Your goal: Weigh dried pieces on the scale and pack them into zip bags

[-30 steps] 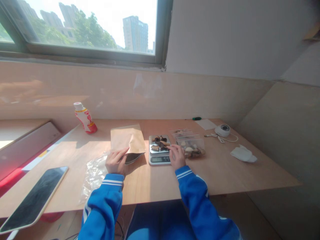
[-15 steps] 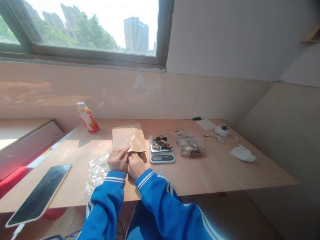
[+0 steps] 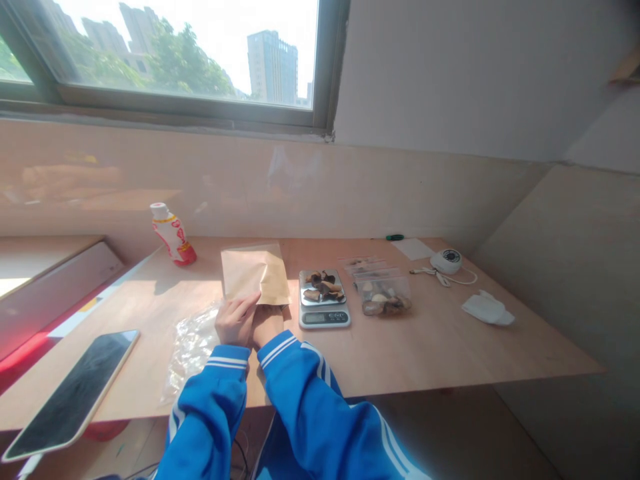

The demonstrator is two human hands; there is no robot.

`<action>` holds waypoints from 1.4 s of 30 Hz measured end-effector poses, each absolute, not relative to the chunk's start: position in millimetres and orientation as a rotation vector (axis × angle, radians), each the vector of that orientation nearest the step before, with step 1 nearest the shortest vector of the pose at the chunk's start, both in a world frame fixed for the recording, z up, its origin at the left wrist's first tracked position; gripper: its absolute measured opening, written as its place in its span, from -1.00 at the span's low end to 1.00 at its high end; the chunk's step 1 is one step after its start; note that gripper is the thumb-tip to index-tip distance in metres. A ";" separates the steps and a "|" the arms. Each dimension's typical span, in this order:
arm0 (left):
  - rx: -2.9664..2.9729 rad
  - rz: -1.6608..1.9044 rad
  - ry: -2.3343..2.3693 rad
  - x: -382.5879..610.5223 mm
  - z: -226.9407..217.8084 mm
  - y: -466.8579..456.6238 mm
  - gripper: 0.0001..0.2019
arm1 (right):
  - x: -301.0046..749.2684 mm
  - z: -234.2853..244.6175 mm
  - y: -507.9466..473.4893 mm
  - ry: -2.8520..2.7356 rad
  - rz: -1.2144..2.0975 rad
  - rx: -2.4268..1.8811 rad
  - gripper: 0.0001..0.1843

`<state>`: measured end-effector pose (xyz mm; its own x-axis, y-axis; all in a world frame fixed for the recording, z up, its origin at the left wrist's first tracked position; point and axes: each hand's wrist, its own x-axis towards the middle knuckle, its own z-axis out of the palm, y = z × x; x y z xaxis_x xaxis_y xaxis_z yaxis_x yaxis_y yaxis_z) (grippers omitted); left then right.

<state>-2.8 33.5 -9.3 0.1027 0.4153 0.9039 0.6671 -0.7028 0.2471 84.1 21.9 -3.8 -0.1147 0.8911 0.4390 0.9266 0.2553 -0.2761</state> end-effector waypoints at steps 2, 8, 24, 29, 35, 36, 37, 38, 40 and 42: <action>-2.152 -1.651 -1.085 -2.9 -9.5 33.5 -0.75 | 84.2 -2.7 22.1 -2.058 -0.034 -1.670 -0.73; -2.136 -1.664 -1.165 -1.5 -11.3 34.6 -0.78 | 84.2 -3.7 24.9 -2.070 0.065 -1.721 -0.69; -2.200 -1.705 -1.589 -3.4 -9.0 39.0 -0.55 | 97.4 -12.8 -2.7 -1.978 0.173 -1.411 -0.79; -1.991 -2.139 -1.614 5.9 5.5 20.4 -0.64 | 102.3 -7.1 -18.4 -1.867 0.269 -1.331 -0.78; -2.066 -2.453 -1.602 26.8 30.3 -3.8 -0.74 | 108.6 -3.6 -33.6 -1.765 0.425 -1.128 -0.77; -2.157 -2.452 -1.565 30.7 34.3 -6.9 -0.75 | 110.7 -3.8 -35.9 -1.713 0.460 -1.117 -0.76; -2.261 -2.437 -1.511 34.9 38.2 -9.9 -0.75 | 113.3 -4.2 -38.3 -1.655 0.500 -1.120 -0.75; -2.368 -2.413 -1.444 39.4 41.8 -12.9 -0.74 | 116.3 -4.7 -41.1 -1.599 0.541 -1.129 -0.75; -2.553 -2.371 -1.299 49.5 47.2 -19.3 -0.72 | 123.8 -5.4 -47.9 -1.508 0.603 -1.157 -0.75; -2.646 -2.367 -1.192 59.4 49.2 -26.1 -0.69 | 132.4 -4.7 -56.0 -1.434 0.633 -1.178 -0.74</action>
